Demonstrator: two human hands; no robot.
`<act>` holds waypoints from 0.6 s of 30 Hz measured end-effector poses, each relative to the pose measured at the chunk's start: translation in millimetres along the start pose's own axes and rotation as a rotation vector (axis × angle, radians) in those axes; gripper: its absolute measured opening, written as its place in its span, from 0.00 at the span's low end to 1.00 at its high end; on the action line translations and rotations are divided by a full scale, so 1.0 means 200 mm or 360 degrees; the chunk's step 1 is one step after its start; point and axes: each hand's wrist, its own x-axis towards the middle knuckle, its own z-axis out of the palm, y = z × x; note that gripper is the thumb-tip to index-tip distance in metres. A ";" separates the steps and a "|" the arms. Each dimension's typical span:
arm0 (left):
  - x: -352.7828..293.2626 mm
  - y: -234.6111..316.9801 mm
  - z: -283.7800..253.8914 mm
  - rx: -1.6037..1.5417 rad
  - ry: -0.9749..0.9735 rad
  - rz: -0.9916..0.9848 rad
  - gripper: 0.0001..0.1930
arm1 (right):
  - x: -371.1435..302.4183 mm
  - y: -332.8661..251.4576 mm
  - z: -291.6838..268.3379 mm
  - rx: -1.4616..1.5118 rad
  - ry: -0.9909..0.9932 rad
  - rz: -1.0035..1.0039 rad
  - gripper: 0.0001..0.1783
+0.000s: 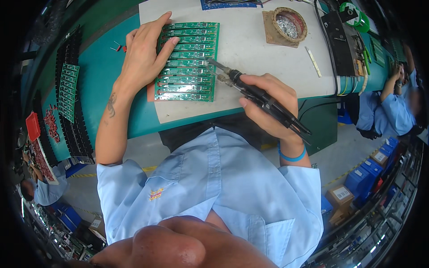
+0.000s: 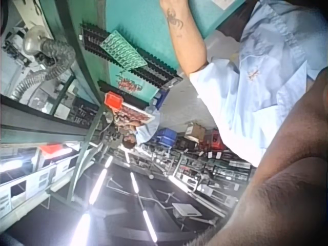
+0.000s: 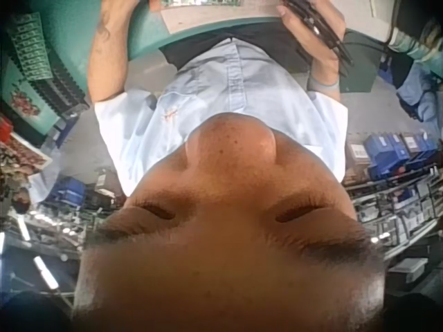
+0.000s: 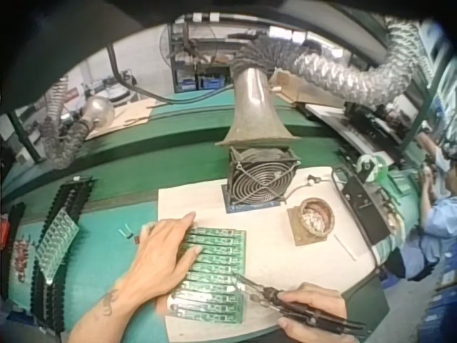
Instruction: The person inserts electronic components into a circuit board panel by hand, covers and flips the panel onto a base, and solders the component leads on the back using a soldering iron.
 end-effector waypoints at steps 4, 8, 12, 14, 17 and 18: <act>0.00 0.00 -0.01 -0.0015 -0.0012 -0.0023 0.25 | -0.04 -0.01 -0.05 -0.0005 0.0236 0.0101 0.26; 0.00 0.00 0.00 -0.0028 0.0037 0.0018 0.25 | -0.05 0.15 -0.10 -0.0200 0.1058 0.0150 0.29; -0.01 -0.01 0.01 -0.0017 0.0055 0.0021 0.25 | -0.02 0.13 -0.09 -0.0031 0.1047 0.0218 0.30; 0.00 -0.01 0.01 -0.0018 0.0060 0.0026 0.25 | -0.01 0.10 -0.06 0.0121 0.0994 0.0169 0.30; -0.01 -0.01 0.00 -0.0024 0.0056 0.0014 0.25 | -0.04 0.01 -0.04 0.0108 0.0689 0.0092 0.28; -0.01 -0.01 0.00 -0.0023 0.0053 0.0008 0.25 | -0.04 -0.01 -0.03 -0.0005 0.0435 0.0087 0.28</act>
